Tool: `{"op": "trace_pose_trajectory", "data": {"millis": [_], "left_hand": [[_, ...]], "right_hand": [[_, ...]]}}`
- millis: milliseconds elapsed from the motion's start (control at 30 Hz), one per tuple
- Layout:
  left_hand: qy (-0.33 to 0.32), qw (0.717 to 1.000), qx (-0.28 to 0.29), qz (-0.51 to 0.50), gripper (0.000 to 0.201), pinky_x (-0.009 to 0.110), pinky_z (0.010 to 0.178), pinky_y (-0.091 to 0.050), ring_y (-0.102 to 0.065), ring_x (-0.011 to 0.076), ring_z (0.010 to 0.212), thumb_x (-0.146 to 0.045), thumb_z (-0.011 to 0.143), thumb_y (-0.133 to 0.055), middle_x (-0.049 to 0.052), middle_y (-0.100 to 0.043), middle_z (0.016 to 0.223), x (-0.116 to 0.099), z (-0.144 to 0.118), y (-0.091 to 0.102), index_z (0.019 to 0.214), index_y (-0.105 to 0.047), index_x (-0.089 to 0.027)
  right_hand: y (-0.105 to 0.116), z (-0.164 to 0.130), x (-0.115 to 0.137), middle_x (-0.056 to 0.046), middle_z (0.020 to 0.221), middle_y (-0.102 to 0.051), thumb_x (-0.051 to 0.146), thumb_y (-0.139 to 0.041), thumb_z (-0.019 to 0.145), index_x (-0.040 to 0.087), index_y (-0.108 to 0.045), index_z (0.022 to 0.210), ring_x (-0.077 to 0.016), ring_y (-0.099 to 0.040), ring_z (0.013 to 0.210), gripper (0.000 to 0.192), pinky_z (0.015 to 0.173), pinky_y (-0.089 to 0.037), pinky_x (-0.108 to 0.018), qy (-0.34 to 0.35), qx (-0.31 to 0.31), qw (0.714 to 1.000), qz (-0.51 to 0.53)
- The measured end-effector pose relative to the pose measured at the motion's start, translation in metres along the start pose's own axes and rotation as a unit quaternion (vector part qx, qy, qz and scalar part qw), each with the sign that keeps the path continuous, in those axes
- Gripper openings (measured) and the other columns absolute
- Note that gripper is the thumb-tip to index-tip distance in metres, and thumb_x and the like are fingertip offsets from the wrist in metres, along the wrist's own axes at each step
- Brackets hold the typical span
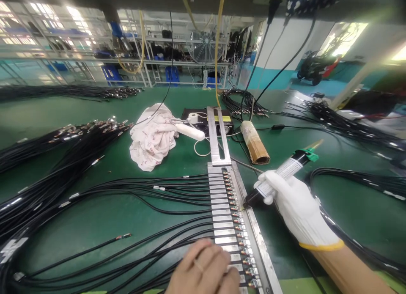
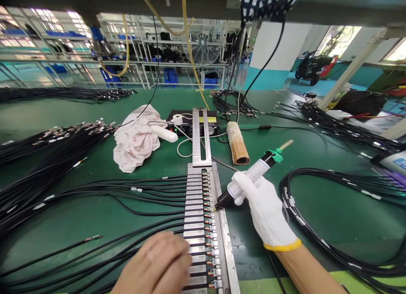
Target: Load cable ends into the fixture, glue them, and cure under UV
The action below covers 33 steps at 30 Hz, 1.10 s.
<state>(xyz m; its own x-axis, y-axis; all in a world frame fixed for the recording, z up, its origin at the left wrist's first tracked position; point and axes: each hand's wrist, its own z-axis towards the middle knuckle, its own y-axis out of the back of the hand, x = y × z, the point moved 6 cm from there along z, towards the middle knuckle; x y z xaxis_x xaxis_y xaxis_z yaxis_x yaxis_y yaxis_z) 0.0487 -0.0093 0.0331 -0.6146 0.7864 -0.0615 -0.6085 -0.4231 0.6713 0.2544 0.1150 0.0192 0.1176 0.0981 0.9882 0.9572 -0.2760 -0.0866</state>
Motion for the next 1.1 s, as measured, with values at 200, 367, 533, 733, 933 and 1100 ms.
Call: {"op": "trace_pose_trajectory", "data": {"millis": [200,367,533,733,933,1100], "left_hand": [[0.122,0.978,0.161,0.043,0.02,0.037,0.077,-0.035,-0.043,0.0216,0.083,0.0,0.096,-0.04,0.006,-0.054,0.091,0.049,-0.004,-0.018,0.096,-0.057,-0.013],[0.221,0.952,0.213,0.006,0.021,0.045,0.081,-0.038,-0.045,0.0253,0.088,-0.01,0.1,-0.038,0.008,-0.055,0.097,0.069,-0.015,-0.027,0.098,-0.059,-0.014],[0.343,0.892,0.266,-0.126,0.022,0.042,0.08,-0.042,-0.051,0.0244,0.086,-0.018,0.1,-0.039,0.008,-0.055,0.089,0.081,-0.009,-0.029,0.086,-0.055,-0.014],[0.179,0.975,0.132,0.026,0.024,0.032,0.063,-0.038,-0.051,0.0194,0.068,-0.014,0.101,-0.036,0.004,-0.055,0.078,0.06,0.014,-0.011,0.085,-0.053,-0.016],[0.196,0.951,0.236,0.023,0.026,0.029,0.059,-0.043,-0.058,0.0171,0.067,-0.014,0.1,-0.033,0.001,-0.06,0.077,0.073,0.008,-0.002,0.083,-0.053,-0.018],[0.181,0.963,0.168,0.11,0.018,0.028,0.07,-0.051,-0.063,0.0168,0.083,-0.026,0.105,-0.039,0.005,-0.064,0.096,0.102,0.014,0.027,0.104,-0.056,-0.019]], "right_hand": [[0.005,0.006,-0.009,-0.013,0.075,-0.068,0.067,-0.087,0.048,0.006,-0.068,0.086,-0.014,-0.053,0.052,0.075,0.051,-0.043,-0.028,-0.023,-0.002,1.0,-0.01],[0.003,0.006,-0.01,-0.012,0.075,-0.067,0.069,-0.085,0.052,0.007,-0.066,0.083,-0.0146,-0.054,0.055,0.071,0.052,-0.043,-0.028,-0.009,0.024,1.0,0.002],[0.002,0.005,-0.005,-0.012,0.075,-0.066,0.068,-0.084,0.056,0.008,-0.065,0.081,-0.0133,-0.053,0.055,0.068,0.051,-0.043,-0.027,0.001,0.032,0.999,0.026],[0.006,0.009,0.004,-0.01,0.071,-0.065,0.061,-0.089,0.052,0.007,-0.065,0.08,-0.0123,-0.053,0.052,0.065,0.047,-0.044,-0.024,0.008,0.01,0.996,0.084],[0.012,0.012,0.011,-0.008,0.068,-0.063,0.058,-0.09,0.052,0.006,-0.067,0.081,-0.0114,-0.052,0.05,0.064,0.045,-0.044,-0.023,0.019,-0.014,0.993,0.117],[0.014,0.014,0.009,-0.009,0.071,-0.064,0.058,-0.089,0.057,0.005,-0.069,0.083,-0.0112,-0.053,0.051,0.062,0.046,-0.043,-0.024,0.029,0.001,0.992,0.12]]}}
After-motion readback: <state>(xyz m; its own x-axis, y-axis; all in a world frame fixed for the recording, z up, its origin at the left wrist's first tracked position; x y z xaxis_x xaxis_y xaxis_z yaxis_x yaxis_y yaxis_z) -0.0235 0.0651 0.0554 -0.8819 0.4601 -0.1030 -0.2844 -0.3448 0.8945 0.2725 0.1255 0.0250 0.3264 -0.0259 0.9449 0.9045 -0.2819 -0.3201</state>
